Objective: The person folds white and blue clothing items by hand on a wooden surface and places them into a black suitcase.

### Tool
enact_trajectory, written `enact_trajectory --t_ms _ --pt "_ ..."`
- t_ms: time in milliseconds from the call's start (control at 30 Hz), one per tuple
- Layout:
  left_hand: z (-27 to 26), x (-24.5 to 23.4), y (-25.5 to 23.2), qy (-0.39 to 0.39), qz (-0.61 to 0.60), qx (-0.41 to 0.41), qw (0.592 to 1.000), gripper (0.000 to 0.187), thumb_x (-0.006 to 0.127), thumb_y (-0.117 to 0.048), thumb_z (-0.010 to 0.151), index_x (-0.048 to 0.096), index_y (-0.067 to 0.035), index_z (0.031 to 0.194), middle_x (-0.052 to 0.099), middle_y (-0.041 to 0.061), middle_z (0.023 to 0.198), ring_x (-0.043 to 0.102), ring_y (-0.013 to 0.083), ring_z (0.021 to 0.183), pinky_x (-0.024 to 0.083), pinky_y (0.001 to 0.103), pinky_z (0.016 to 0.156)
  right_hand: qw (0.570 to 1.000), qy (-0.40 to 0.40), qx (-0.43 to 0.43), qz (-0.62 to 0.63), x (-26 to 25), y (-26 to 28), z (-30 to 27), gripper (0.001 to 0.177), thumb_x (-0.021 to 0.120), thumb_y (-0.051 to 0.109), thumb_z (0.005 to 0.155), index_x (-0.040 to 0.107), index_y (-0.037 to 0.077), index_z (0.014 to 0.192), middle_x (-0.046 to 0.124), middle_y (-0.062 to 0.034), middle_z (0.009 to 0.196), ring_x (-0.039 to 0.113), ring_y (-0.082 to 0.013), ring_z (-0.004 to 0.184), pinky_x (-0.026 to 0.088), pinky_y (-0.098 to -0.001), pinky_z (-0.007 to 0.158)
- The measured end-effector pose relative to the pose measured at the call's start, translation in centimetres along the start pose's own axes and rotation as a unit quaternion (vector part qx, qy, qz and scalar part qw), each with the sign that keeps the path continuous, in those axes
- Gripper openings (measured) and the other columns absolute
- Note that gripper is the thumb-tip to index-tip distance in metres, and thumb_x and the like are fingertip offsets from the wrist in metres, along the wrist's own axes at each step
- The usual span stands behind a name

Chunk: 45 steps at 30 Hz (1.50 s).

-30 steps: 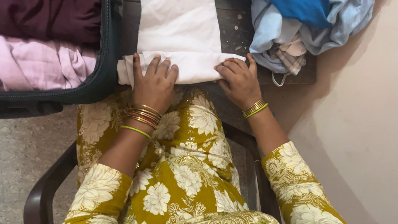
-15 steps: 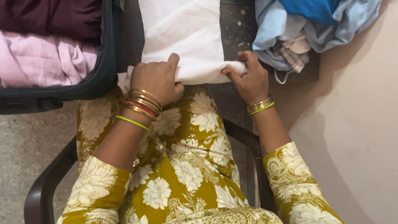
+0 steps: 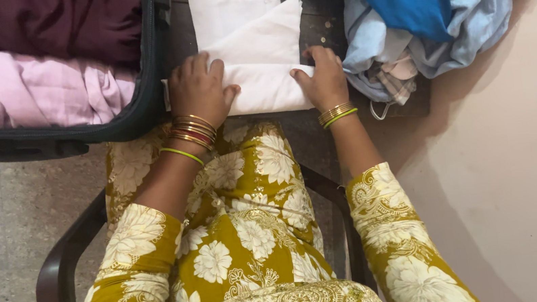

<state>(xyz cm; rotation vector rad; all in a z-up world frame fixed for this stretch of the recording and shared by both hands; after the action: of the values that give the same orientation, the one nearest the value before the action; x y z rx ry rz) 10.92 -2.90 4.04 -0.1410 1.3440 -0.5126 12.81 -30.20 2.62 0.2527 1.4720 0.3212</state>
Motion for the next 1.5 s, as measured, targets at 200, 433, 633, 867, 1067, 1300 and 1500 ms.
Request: enact_trajectory --t_ms 200,433,633,867,1067,1300,1500 --pt "2.0 0.0 0.7 0.079 -0.034 -0.095 0.992 0.073 0.094 -0.044 0.062 0.061 -0.009 0.116 0.056 0.021 0.131 0.042 0.0393 0.133 0.037 0.056 0.104 0.988 0.071 -0.103 0.093 -0.5 1.0 2.5 0.081 0.084 0.004 0.070 0.051 0.009 0.144 0.055 -0.0182 0.137 0.053 -0.0397 0.126 0.043 -0.0456 0.107" --pt "1.2 -0.9 -0.7 -0.012 -0.018 -0.040 0.999 0.086 0.095 -0.036 0.057 0.059 -0.010 0.131 0.057 0.013 0.113 0.049 0.0326 0.118 0.037 0.058 0.098 0.907 0.044 0.081 0.410 1.3 0.5 3.2 0.085 0.079 -0.002 0.073 0.041 0.013 0.147 0.065 -0.0067 0.120 0.064 -0.0183 0.101 0.057 -0.0314 0.088" --pt "-0.3 -0.1 -0.7 -0.063 -0.032 0.043 0.997 0.083 0.092 -0.022 0.066 0.057 -0.011 0.141 0.055 0.010 0.113 0.052 0.0303 0.117 0.041 0.051 0.104 0.709 -0.009 0.208 0.674 4.3 -4.1 2.9 0.043 0.086 0.011 0.095 0.061 -0.002 0.127 0.060 -0.0063 0.103 0.058 -0.0161 0.090 0.047 -0.0299 0.079" --pt "0.0 0.9 0.5 0.030 -0.083 -0.030 0.996 0.087 0.093 -0.026 0.068 0.052 -0.008 0.143 0.059 0.014 0.118 0.059 0.0319 0.109 0.047 0.046 0.091 0.802 0.012 0.112 0.587 1.7 -0.9 1.5 0.034 0.084 0.009 0.088 0.064 0.004 0.115 0.072 -0.0059 0.111 0.067 -0.0141 0.099 0.055 -0.0290 0.090" --pt "0.8 0.8 0.5 0.078 -0.055 -0.019 0.995 0.093 0.094 -0.032 0.065 0.049 -0.012 0.145 0.063 0.011 0.115 0.056 0.0321 0.114 0.043 0.052 0.094 0.836 0.011 0.040 0.547 0.3 0.0 0.7 0.044 0.082 0.018 0.091 0.058 0.002 0.124 0.071 -0.0052 0.117 0.068 -0.0150 0.106 0.056 -0.0297 0.094" --pt "-0.8 0.4 0.0 -0.035 -0.061 0.064 0.995 0.100 0.092 -0.020 0.067 0.045 -0.024 0.155 0.055 0.012 0.120 0.053 0.0307 0.117 0.042 0.049 0.102 0.830 0.023 0.121 0.543 0.5 -1.3 -0.6 0.055 0.066 0.045 0.101 0.056 0.002 0.133 0.067 -0.0051 0.120 0.064 -0.0120 0.109 0.052 -0.0278 0.097" --pt "-1.8 0.3 0.0 -0.066 -0.046 0.141 0.987 0.085 0.080 -0.009 0.080 0.049 -0.032 0.156 0.052 0.009 0.125 0.055 0.0276 0.113 0.046 0.042 0.101 0.818 0.012 0.048 0.573 -1.2 0.1 -0.4 0.053 0.076 0.014 0.100 0.045 0.001 0.142 0.066 -0.0097 0.125 0.063 -0.0165 0.114 0.052 -0.0315 0.102"
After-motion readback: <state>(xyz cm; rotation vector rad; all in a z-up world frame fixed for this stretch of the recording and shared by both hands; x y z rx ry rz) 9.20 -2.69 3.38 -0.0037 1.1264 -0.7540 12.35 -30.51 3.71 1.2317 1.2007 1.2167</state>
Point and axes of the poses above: each hand's wrist, its own z-axis towards the middle knuckle, its own x-axis out of the palm, y = z × x, the point moved 2 cm from there along z, towards the middle knuckle
